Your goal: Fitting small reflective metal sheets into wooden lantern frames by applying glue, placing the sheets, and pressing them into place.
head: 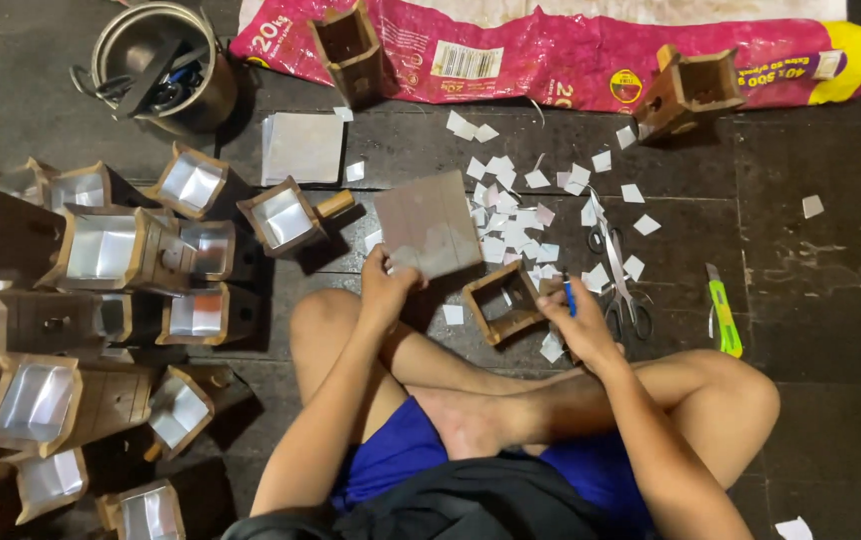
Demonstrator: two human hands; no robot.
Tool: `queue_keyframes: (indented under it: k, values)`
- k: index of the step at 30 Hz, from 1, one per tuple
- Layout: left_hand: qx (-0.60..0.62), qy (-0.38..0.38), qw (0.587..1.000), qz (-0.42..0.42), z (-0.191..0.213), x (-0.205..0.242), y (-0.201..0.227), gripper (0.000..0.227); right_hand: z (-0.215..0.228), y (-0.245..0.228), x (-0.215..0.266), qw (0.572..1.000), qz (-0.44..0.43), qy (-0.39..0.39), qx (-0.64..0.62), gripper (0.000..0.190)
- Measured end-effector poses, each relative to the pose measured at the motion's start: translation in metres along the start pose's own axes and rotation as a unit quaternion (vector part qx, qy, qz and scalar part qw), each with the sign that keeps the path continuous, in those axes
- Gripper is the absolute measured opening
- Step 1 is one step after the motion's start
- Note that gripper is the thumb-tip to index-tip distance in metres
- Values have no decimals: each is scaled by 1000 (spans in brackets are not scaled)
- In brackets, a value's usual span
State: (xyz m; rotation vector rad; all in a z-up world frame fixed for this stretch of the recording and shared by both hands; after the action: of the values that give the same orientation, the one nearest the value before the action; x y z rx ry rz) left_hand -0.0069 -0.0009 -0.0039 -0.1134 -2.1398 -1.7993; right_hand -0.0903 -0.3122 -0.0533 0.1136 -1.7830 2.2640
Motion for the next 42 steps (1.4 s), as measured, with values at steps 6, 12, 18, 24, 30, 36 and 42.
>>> queue_keyframes:
  k: [6, 12, 18, 24, 30, 36, 42]
  values:
    - [69, -69, 993, 70, 8, 43, -16, 54, -23, -52, 18, 994, -61, 7, 91, 30]
    - [169, 26, 983, 66, 42, 30, -50, 41, -33, -33, 22, 992, -92, 52, 68, 27]
    - [248, 138, 952, 114, 31, 70, 31, 70, -36, -5, 23, 991, -104, 79, -26, 29]
    - [188, 127, 971, 80, 34, 63, 22, 61, -24, -34, 33, 939, -95, 69, -323, 13]
    - [168, 127, 973, 91, 43, 45, -12, 61, 6, -63, 40, 912, 58, 125, -388, 7]
    - [125, 144, 978, 81, 35, 60, 15, 63, 20, -110, 74, 944, 184, 195, -190, 12]
    - [168, 141, 976, 14, 45, 29, -38, 30, 1, -111, 85, 954, 171, 191, -154, 11]
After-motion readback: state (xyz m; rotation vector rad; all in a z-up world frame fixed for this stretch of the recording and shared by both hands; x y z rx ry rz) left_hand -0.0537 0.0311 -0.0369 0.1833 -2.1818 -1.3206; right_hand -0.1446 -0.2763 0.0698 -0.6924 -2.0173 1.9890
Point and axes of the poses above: each hand's wrist, its own x-axis away from the middle knuckle, its own z-axis out of the back of the hand, y = z × x, the point moved 4 cm from there along -x, towards the middle knuckle, and after that the axes turned 4 degrees about z, right-handed, at the moved point
